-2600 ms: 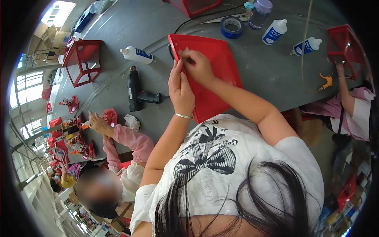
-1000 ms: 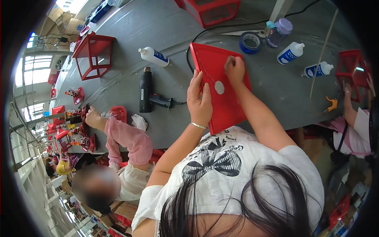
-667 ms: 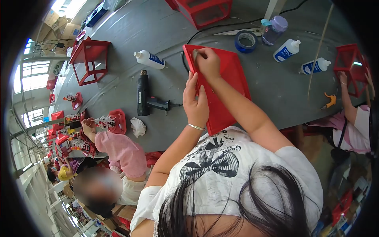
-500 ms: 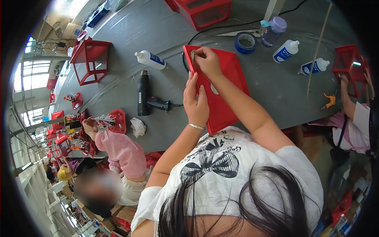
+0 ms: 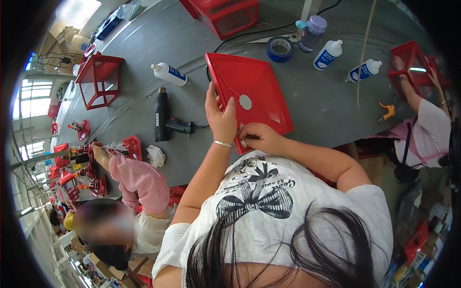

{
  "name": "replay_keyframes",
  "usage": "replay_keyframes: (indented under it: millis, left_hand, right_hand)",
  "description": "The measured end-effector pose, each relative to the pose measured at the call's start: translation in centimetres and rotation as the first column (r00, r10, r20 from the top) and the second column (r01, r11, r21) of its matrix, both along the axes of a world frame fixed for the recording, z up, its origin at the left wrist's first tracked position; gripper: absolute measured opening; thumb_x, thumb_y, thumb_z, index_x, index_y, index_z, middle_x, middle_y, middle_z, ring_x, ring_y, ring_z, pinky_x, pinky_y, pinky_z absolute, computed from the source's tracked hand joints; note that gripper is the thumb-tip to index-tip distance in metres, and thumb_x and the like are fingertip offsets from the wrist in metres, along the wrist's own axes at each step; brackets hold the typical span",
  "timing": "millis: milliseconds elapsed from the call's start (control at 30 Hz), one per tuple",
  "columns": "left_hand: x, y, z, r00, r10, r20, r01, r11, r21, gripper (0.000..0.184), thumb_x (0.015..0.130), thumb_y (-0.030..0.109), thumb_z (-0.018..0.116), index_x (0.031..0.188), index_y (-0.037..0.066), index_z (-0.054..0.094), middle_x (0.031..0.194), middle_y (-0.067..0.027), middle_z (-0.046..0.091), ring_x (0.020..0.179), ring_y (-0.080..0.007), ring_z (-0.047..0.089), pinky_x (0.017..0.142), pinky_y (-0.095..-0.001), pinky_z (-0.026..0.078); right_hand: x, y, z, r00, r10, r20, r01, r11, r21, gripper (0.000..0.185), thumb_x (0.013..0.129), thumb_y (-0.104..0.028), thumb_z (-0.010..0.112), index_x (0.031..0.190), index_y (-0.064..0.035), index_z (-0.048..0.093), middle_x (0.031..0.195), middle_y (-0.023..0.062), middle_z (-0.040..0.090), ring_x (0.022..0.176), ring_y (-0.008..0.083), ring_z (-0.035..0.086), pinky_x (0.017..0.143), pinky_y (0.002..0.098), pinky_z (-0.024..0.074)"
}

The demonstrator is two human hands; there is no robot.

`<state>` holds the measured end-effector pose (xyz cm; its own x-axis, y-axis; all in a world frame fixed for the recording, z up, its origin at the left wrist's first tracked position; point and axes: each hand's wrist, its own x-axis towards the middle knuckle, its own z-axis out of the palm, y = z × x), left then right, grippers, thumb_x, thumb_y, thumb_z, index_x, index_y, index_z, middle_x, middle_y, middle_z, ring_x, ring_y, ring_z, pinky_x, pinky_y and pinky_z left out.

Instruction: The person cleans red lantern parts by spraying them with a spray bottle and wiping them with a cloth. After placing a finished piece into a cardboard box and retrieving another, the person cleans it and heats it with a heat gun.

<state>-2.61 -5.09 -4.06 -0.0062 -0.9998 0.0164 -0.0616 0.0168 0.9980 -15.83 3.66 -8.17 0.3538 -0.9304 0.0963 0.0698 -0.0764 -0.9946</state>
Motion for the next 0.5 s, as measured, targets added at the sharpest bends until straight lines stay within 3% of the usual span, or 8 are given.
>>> replay_keyframes:
  millis: [33, 167, 233, 300, 333, 400, 433, 500]
  left_hand:
    - [0.2, 0.1, -0.3, 0.999, 0.018, 0.033, -0.019, 1.000, 0.017, 0.059, 0.092, 0.008, 0.063, 0.147, 0.004, 0.042, 0.138, -0.0146, 0.049, 0.119, -0.0224, 0.058, 0.094, -0.0331, 0.052]
    - [1.6, 1.3, 0.1, 0.971, 0.033, 0.235, -0.045, 0.998, 0.045, 0.063, 0.090, 0.010, 0.065, 0.147, -0.001, 0.040, 0.137, -0.0162, 0.052, 0.114, -0.0210, 0.061, 0.092, -0.0311, 0.052]
    - [2.9, 2.1, -0.6, 0.997, 0.029, 0.074, -0.034, 0.997, 0.069, 0.063, 0.091, 0.011, 0.065, 0.147, -0.003, 0.039, 0.137, -0.0166, 0.053, 0.111, -0.0196, 0.061, 0.091, -0.0310, 0.051]
    - [3.4, 3.0, -0.8, 0.997, 0.068, -0.041, -0.066, 0.997, 0.041, 0.054, 0.093, 0.014, 0.065, 0.139, -0.008, 0.047, 0.126, -0.0142, 0.062, 0.104, -0.0157, 0.063, 0.088, -0.0294, 0.051]
    - [3.9, 3.3, -0.7, 0.998, 0.057, -0.019, -0.054, 0.992, 0.111, 0.051, 0.093, 0.015, 0.066, 0.135, -0.008, 0.051, 0.121, -0.0126, 0.064, 0.102, -0.0149, 0.063, 0.087, -0.0284, 0.051]
    - [5.0, 3.8, -0.6, 0.999, 0.043, 0.018, -0.046, 0.966, 0.253, 0.043, 0.093, 0.016, 0.067, 0.128, -0.009, 0.058, 0.110, -0.0093, 0.069, 0.098, -0.0134, 0.063, 0.085, -0.0264, 0.050]
    - [4.9, 4.2, 0.0, 0.995, 0.096, -0.038, -0.085, 0.973, 0.216, 0.033, 0.093, 0.015, 0.068, 0.117, -0.007, 0.065, 0.099, -0.0058, 0.070, 0.091, -0.0113, 0.063, 0.081, -0.0241, 0.049]
    - [6.8, 3.9, -0.9, 0.974, 0.090, -0.207, -0.036, 0.967, 0.251, 0.030, 0.094, 0.015, 0.067, 0.115, -0.006, 0.066, 0.099, -0.0052, 0.070, 0.088, -0.0100, 0.063, 0.078, -0.0238, 0.049]
  right_hand:
    - [-0.7, -0.2, -0.3, 0.999, 0.001, -0.052, -0.006, 0.996, -0.088, 0.012, 0.084, -0.003, 0.068, 0.096, -0.0024, 0.068, 0.097, 0.0085, 0.069, 0.089, 0.0203, 0.067, 0.085, 0.0345, 0.0521]
    - [-5.3, -1.3, -3.6, 0.959, 0.224, -0.175, -0.178, 0.953, 0.244, 0.011, 0.082, -0.003, 0.072, 0.092, 0.0008, 0.068, 0.092, 0.0083, 0.069, 0.100, 0.0194, 0.068, 0.091, 0.0323, 0.0510]
    - [-8.1, -0.4, -6.1, 0.914, 0.206, -0.351, -0.127, 0.964, 0.234, 0.010, 0.081, -0.006, 0.070, 0.090, -0.0011, 0.068, 0.092, 0.0119, 0.069, 0.092, 0.0255, 0.069, 0.086, 0.0357, 0.0527]
    - [-10.3, 0.5, -7.5, 0.678, 0.240, -0.695, -0.219, 0.968, 0.120, 0.009, 0.081, -0.008, 0.066, 0.088, -0.0027, 0.068, 0.093, 0.0145, 0.068, 0.088, 0.0308, 0.067, 0.082, 0.0392, 0.0526]
    - [-10.9, 0.9, -7.8, 0.512, 0.222, -0.830, -0.279, 0.957, 0.083, 0.009, 0.081, -0.009, 0.065, 0.088, -0.0035, 0.067, 0.093, 0.0158, 0.068, 0.086, 0.0334, 0.066, 0.080, 0.0409, 0.0526]
    - [-10.8, 1.3, -7.9, 0.468, 0.162, -0.869, -0.193, 0.978, 0.078, 0.010, 0.080, -0.010, 0.062, 0.087, -0.0042, 0.067, 0.094, 0.0175, 0.067, 0.083, 0.0374, 0.063, 0.078, 0.0438, 0.0514]
    - [-10.5, 1.7, -7.5, 0.445, 0.138, -0.885, -0.156, 0.985, 0.075, 0.011, 0.080, -0.011, 0.061, 0.087, -0.0046, 0.066, 0.094, 0.0183, 0.066, 0.081, 0.0394, 0.062, 0.077, 0.0453, 0.0509]
    - [-11.0, 2.0, -6.8, 0.583, -0.263, -0.769, 0.140, 0.965, -0.224, 0.011, 0.079, -0.009, 0.063, 0.088, -0.0050, 0.067, 0.089, 0.0175, 0.067, 0.080, 0.0374, 0.063, 0.075, 0.0438, 0.0518]
